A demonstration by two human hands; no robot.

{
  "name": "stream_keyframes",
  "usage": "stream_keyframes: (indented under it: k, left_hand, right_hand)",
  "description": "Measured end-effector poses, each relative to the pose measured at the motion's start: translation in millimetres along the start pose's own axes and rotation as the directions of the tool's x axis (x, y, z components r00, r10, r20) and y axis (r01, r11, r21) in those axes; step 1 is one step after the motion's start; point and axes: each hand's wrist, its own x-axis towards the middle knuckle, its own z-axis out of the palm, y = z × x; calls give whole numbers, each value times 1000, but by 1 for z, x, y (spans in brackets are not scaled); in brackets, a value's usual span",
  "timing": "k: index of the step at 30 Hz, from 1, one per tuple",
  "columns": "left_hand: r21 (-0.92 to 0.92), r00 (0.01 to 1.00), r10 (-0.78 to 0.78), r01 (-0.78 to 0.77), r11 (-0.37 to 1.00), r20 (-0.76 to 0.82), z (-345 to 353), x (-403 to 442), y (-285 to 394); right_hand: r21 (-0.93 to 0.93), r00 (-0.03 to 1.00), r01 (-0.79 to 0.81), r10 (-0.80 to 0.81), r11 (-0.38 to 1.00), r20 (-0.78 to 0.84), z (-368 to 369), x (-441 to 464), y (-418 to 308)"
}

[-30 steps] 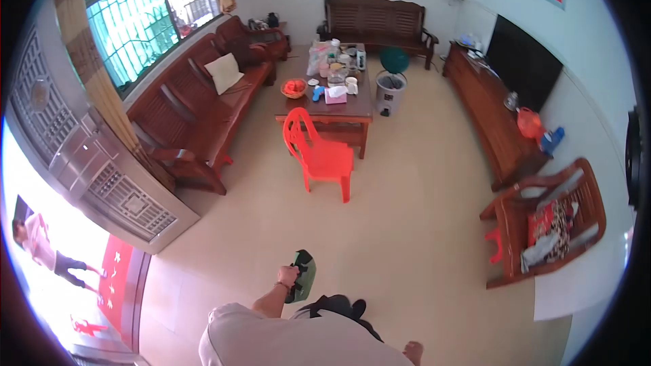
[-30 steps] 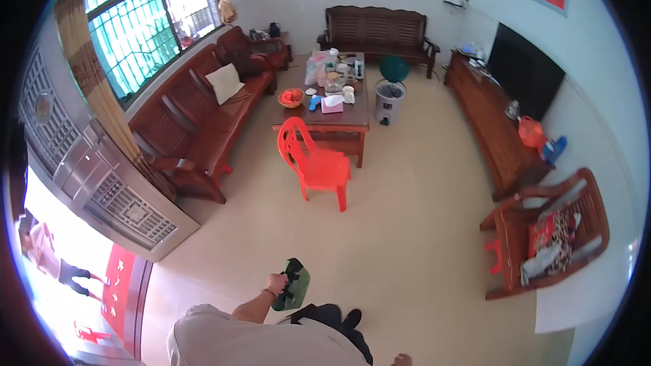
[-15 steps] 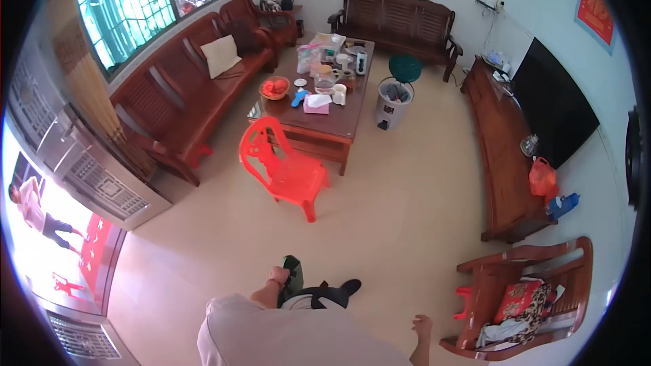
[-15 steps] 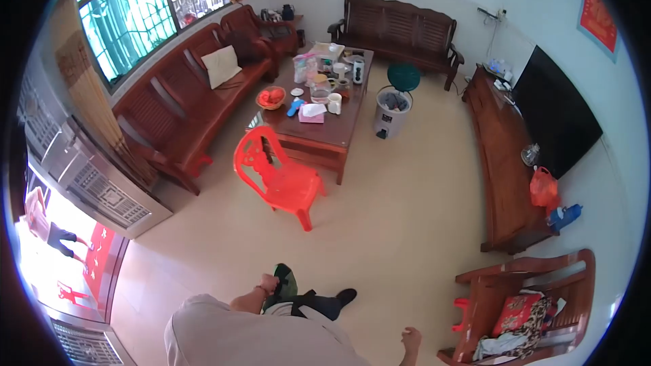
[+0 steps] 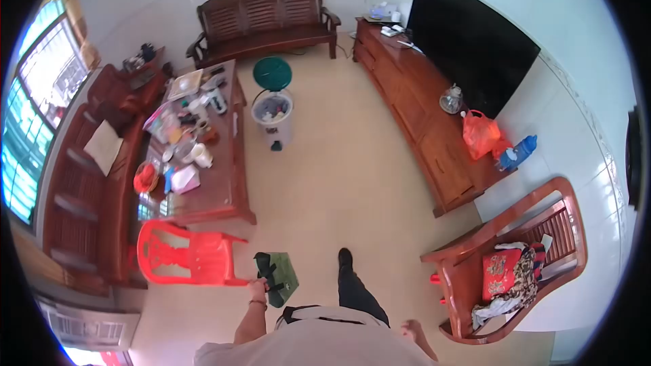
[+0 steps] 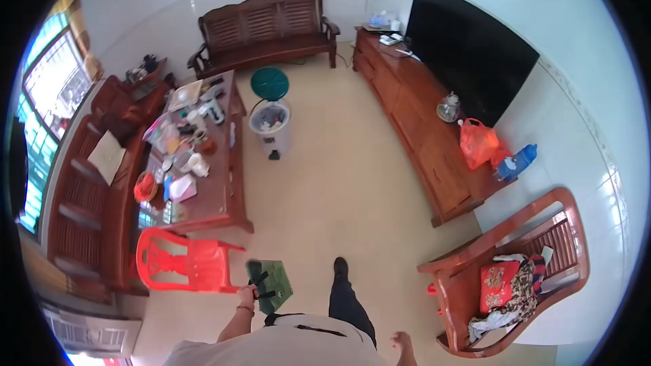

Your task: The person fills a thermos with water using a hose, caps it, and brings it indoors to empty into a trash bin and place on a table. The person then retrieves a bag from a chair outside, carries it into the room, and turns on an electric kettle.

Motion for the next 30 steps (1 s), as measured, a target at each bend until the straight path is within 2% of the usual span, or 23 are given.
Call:
stream_keyframes:
  k: [1,2,3,4,5,6,7,9,11,12,15,17,19,21,23,25,26,27,28,29,30]
  left_hand:
    - [3,1000,5,-5,1000,15,31,12,18]
    - [-35,999,32,-32,999,16,54,23,38]
    - [-63,998,55,-55,997,7,66,30,56]
    - [-100,996,88,-88,991,3,95,18,98]
    - [-108,996,91,-91,990,-2,122,27,124]
    - [-145,993,117,-116,983,1,146,36,143]
    - [-178,991,135,-133,975,-3,162,41,157]
    - [-225,988,152,-157,962,-37,198,54,183]
    - [-269,981,182,-192,944,-62,234,70,210]
    - [-315,983,175,-183,931,-54,251,76,225]
    - [-396,986,163,-162,904,-31,301,121,255]
    - [-428,988,155,-147,892,-16,334,152,272]
    - [-336,997,70,-57,940,27,370,181,300]
    - [-291,1000,2,4,957,21,411,217,310]
    - [-130,995,-63,74,989,82,452,249,336]
    - [-66,990,-108,115,991,93,496,269,365]
    - [-30,985,-139,143,989,103,518,277,381]
    - [5,979,-168,168,986,112,537,290,397]
    - [-9,981,-150,152,988,124,553,313,397]
    - [0,981,-148,150,989,128,570,331,404]
    - [-26,983,-137,141,990,124,590,349,413]
  right_hand:
    - [-76,984,-175,172,982,-45,-12,41,-38]
    - [146,998,45,-52,988,39,-29,80,-58]
    - [-70,997,73,-75,995,-22,-40,114,-75]
    - [-293,990,94,-120,952,-73,-53,138,-151]
    - [-389,987,135,-160,911,-33,-61,175,-200]
    - [-265,978,163,-192,950,-84,-67,211,-241]
    - [-467,945,276,-325,840,-26,-73,233,-300]
    - [-585,857,432,-514,687,29,-75,294,-391]
    - [-593,882,400,-469,699,42,-66,321,-504]
    - [-589,859,449,-505,672,79,-62,343,-544]
    - [-601,824,512,-548,613,143,-46,402,-626]
    - [-617,817,524,-551,587,171,-48,440,-657]
    - [-675,870,473,-420,566,258,-51,471,-677]
    - [-710,863,476,-430,519,264,-71,487,-682]
    - [-700,898,427,-362,573,251,-93,507,-679]
    - [-711,914,362,-378,603,146,-113,528,-661]
    - [-567,938,307,-344,765,43,-124,548,-624]
    - [-390,955,249,-291,886,-51,-128,570,-600]
    - [-274,991,68,-97,959,-94,-130,565,-609]
    - [-149,989,-117,101,982,-112,-136,559,-613]
    - [-178,978,-207,199,962,-65,-139,558,-630]
